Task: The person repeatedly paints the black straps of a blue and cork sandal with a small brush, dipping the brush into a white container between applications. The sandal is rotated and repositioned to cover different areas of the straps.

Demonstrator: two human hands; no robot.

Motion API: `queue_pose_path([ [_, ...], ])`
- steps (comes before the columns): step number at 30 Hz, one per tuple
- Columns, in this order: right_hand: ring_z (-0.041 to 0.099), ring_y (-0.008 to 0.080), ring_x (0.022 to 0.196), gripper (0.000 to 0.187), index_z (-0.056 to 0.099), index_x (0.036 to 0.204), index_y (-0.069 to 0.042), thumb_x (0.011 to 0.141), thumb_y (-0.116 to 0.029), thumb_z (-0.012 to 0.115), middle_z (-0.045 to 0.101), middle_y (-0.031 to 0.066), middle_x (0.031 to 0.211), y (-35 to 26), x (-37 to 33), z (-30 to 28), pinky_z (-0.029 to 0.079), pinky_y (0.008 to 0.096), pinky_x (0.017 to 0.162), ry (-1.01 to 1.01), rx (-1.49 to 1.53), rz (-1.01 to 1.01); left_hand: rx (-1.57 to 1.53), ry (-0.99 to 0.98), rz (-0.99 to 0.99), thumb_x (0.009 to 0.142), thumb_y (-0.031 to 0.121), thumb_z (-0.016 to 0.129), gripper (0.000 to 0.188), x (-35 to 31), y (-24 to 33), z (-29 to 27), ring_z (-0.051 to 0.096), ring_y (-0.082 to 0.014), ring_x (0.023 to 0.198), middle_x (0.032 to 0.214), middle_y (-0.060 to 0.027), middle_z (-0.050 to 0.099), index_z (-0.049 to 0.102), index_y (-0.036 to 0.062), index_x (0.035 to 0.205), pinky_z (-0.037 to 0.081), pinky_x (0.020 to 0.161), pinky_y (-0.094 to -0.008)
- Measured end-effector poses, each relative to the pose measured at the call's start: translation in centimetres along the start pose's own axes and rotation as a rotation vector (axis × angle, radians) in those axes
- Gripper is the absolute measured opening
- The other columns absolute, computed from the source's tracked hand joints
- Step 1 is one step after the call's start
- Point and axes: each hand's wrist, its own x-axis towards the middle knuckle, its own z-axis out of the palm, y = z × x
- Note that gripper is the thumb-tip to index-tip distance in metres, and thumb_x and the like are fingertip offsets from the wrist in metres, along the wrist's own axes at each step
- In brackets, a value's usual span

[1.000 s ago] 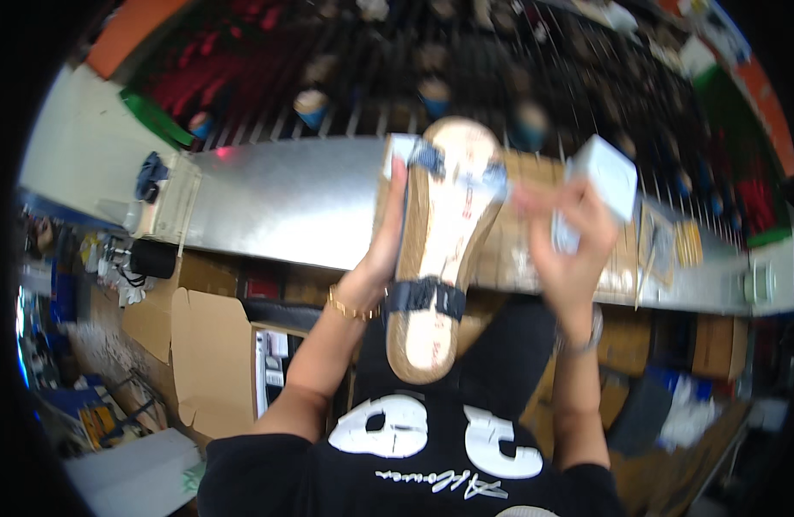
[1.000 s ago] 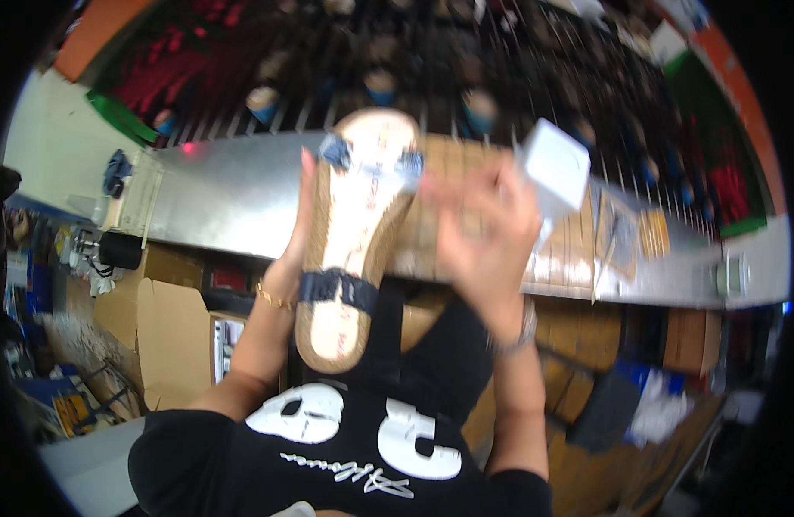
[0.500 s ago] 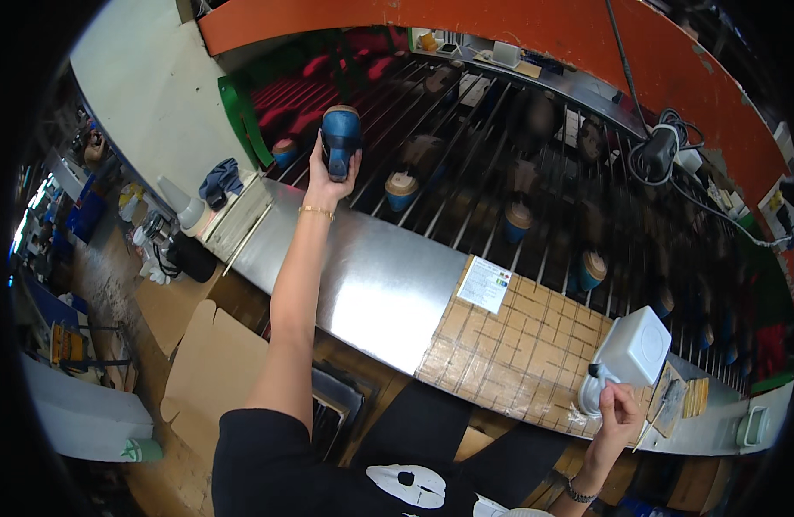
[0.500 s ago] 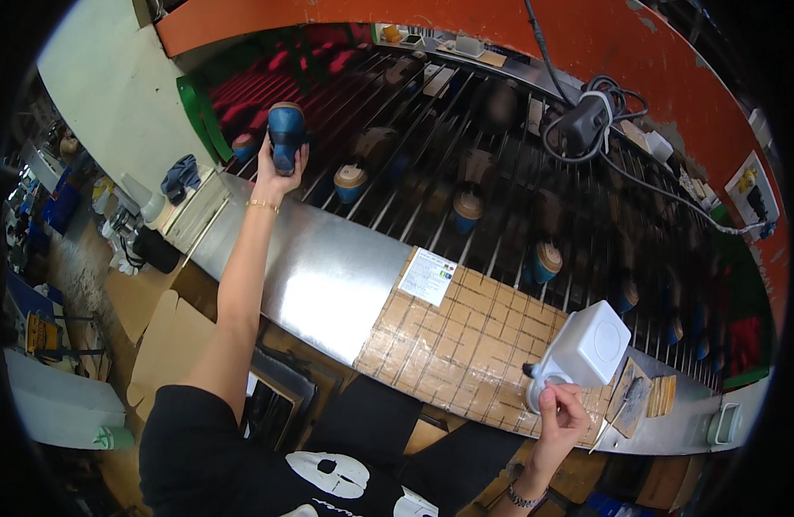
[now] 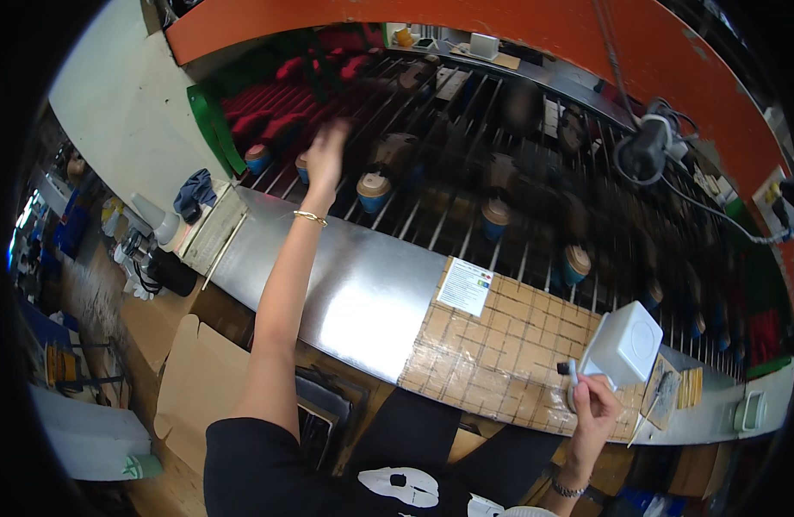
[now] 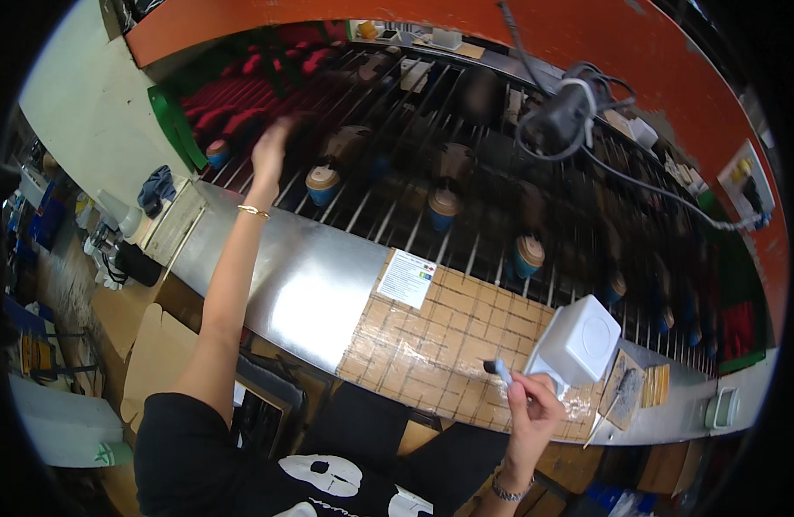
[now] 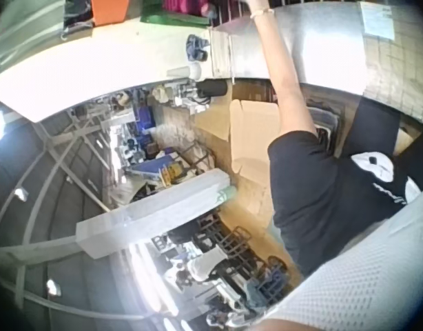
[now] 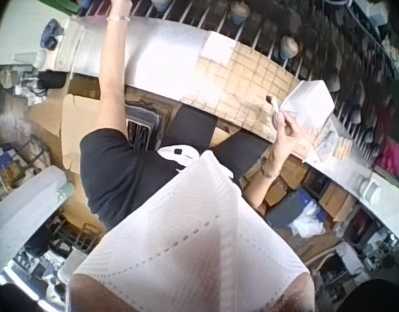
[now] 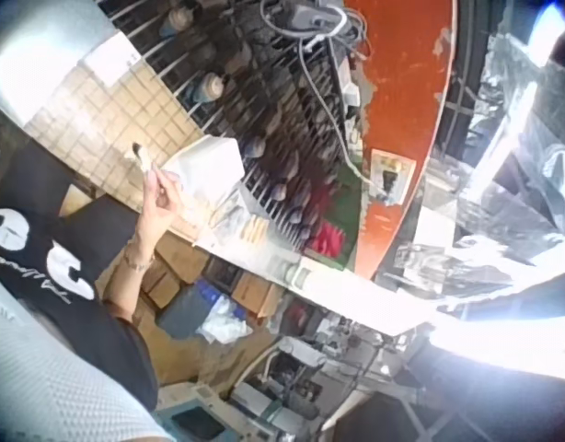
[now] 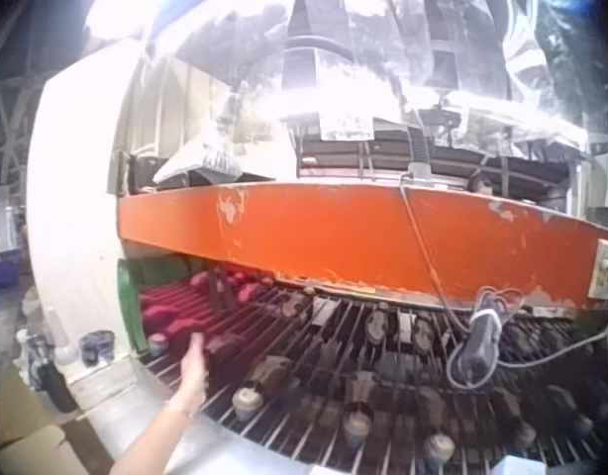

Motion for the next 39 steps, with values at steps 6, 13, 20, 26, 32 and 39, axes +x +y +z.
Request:
queue_pose_path([
  [6, 0.052, 0.0081, 0.085, 0.018, 0.072, 0.111, 0.004, 0.098, -0.006, 0.066, 0.058, 0.0015, 0.093, -1.0, -1.3, 0.2, 0.042, 0.0221, 0.074, -0.109, 0.080, -0.021, 0.963, -0.316, -0.067, 0.050, 0.043, 0.093, 0.128, -0.4, -2.9, 3.5, 0.051, -0.0373, 0.136, 0.147, -0.0258, 0.051, 0.033, 0.0089, 0.157, 0.042, 0.112, -0.0408],
  [13, 0.056, 0.0124, 0.078, 0.022, 0.076, 0.113, -0.003, 0.092, -0.007, 0.070, 0.061, 0.0048, 0.082, -1.0, -3.6, -10.2, 0.044, 0.0270, 0.071, 0.192, -0.565, -0.031, -0.605, -0.413, -0.304, 0.094, 0.033, 0.070, 0.063, -6.9, 8.2, 2.2, 0.059, -0.0400, 0.123, 0.140, -0.0240, 0.053, 0.047, 0.0018, 0.144, 0.052, 0.100, -0.0528],
  [20, 0.061, 0.0228, 0.077, 0.016, 0.079, 0.102, -0.008, 0.088, -0.016, 0.074, 0.067, 0.0070, 0.085, 1.0, -1.8, -11.3, 0.041, 0.0339, 0.072, 0.191, -0.893, -0.287, -1.085, -1.112, -0.554, 0.096, 0.065, 0.050, 0.079, -26.0, 15.5, 1.4, 0.042, -0.0491, 0.138, 0.153, -0.0227, 0.041, 0.043, 0.0056, 0.148, 0.037, 0.109, -0.0705],
  [26, 0.060, 0.0214, 0.078, 0.010, 0.080, 0.093, -0.010, 0.085, -0.017, 0.077, 0.067, 0.0036, 0.084, 1.6, -0.7, -10.5, 0.038, 0.0358, 0.074, 0.154, -1.017, -0.431, -0.967, -0.688, -0.264, 0.068, 0.013, 0.077, 0.091, -33.5, 15.8, 4.0, 0.047, -0.0439, 0.136, 0.143, -0.0295, 0.050, 0.039, -0.0013, 0.149, 0.038, 0.115, -0.0567],
  [32, 0.059, 0.0200, 0.078, 0.011, 0.080, 0.094, -0.010, 0.085, -0.016, 0.077, 0.066, 0.0031, 0.084, 1.6, -0.6, -10.4, 0.038, 0.0347, 0.076, 0.143, -1.052, -0.406, -1.319, -0.665, -0.002, 0.074, 0.026, 0.082, 0.094, -35.3, 17.8, 2.0, 0.045, -0.0416, 0.138, 0.149, -0.0252, 0.046, 0.035, -0.0021, 0.152, 0.037, 0.116, -0.0580],
  [39, 0.049, 0.0082, 0.061, 0.022, 0.078, 0.098, -0.002, 0.094, -0.022, 0.072, 0.063, 0.0020, 0.071, 1.5, -2.1, -10.1, 0.037, 0.0260, 0.056, 0.205, -0.676, -0.011, -0.432, -0.091, 0.126, 0.081, 0.002, 0.070, 0.075, -40.1, 17.5, 5.2, 0.056, -0.0341, 0.126, 0.142, -0.0224, 0.051, 0.039, -0.0045, 0.150, 0.042, 0.113, -0.0475],
])
